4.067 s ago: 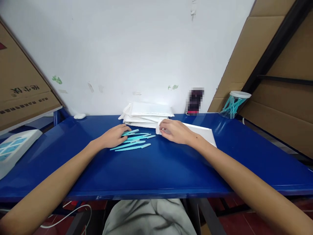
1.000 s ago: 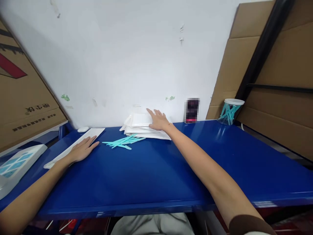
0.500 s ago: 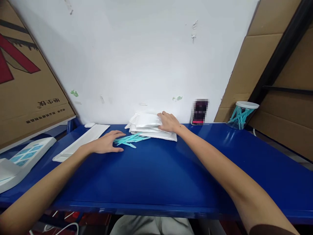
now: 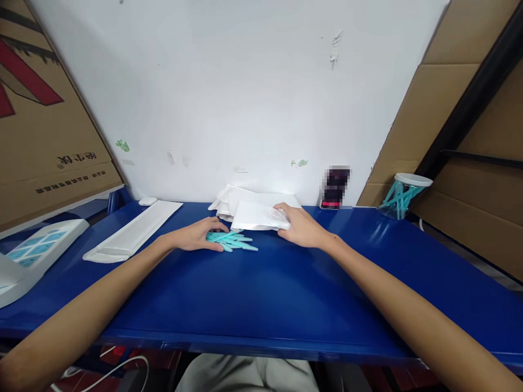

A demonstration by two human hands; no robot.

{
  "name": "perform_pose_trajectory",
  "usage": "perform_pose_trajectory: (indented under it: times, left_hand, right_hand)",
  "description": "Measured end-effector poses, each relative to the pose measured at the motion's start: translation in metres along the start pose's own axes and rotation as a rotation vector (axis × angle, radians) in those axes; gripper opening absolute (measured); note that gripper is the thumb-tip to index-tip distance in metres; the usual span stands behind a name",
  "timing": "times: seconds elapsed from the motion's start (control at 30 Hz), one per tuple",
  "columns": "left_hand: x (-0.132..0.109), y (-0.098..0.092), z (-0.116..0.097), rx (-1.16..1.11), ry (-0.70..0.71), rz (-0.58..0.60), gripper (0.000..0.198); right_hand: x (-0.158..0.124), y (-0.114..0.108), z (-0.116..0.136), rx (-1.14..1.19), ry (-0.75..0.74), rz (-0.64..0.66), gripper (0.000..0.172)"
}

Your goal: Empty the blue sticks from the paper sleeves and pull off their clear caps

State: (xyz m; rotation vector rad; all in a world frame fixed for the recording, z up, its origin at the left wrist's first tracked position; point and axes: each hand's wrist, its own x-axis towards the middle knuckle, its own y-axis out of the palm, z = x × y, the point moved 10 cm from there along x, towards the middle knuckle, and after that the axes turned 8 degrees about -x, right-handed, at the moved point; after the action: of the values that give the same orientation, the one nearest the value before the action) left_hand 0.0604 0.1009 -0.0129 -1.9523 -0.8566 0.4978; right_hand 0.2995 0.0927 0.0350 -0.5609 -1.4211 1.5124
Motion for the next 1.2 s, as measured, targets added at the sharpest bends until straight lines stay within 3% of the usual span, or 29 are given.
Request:
perform_pose_trajectory:
  times: [0.13, 0.27, 0.5, 0.73, 0.87, 1.2]
  left_hand:
    - [-0.005, 0.005, -0.009, 0.026, -0.002, 0.024, 0.071]
    - [-0.014, 0.006, -0.011, 0.070, 0.011, 0.007, 0.070]
    - [-0.029, -0.008, 0.014, 0.096, -0.043, -0.049, 0.067]
    - [-0.021, -0.003, 0.014, 0.026, -0.070, -0.122, 0.076]
    - [-0.013, 0.005, 0.006, 0.027, -0.048, -0.154, 0.078]
    - [-0.014, 0.007, -0.008, 0.010, 0.072, -0.195, 0.070]
  right_hand:
    - [-0.009, 0.018, -0.016, 0.027, 0.045, 0.057, 0.064]
    - [-0.015, 0.021, -0.032, 0.017, 0.075, 0.062, 0.066]
    - [-0.018, 0.022, -0.040, -0.016, 0.082, 0.034, 0.065]
    - [-0.017, 0.021, -0.015, 0.175, 0.126, 0.107, 0.047]
    - [0.002, 0.038, 0.012, 0.317, 0.129, 0.249, 0.046]
    - [0.042, 0.060, 0.064, 0.128, 0.123, 0.286, 0.039]
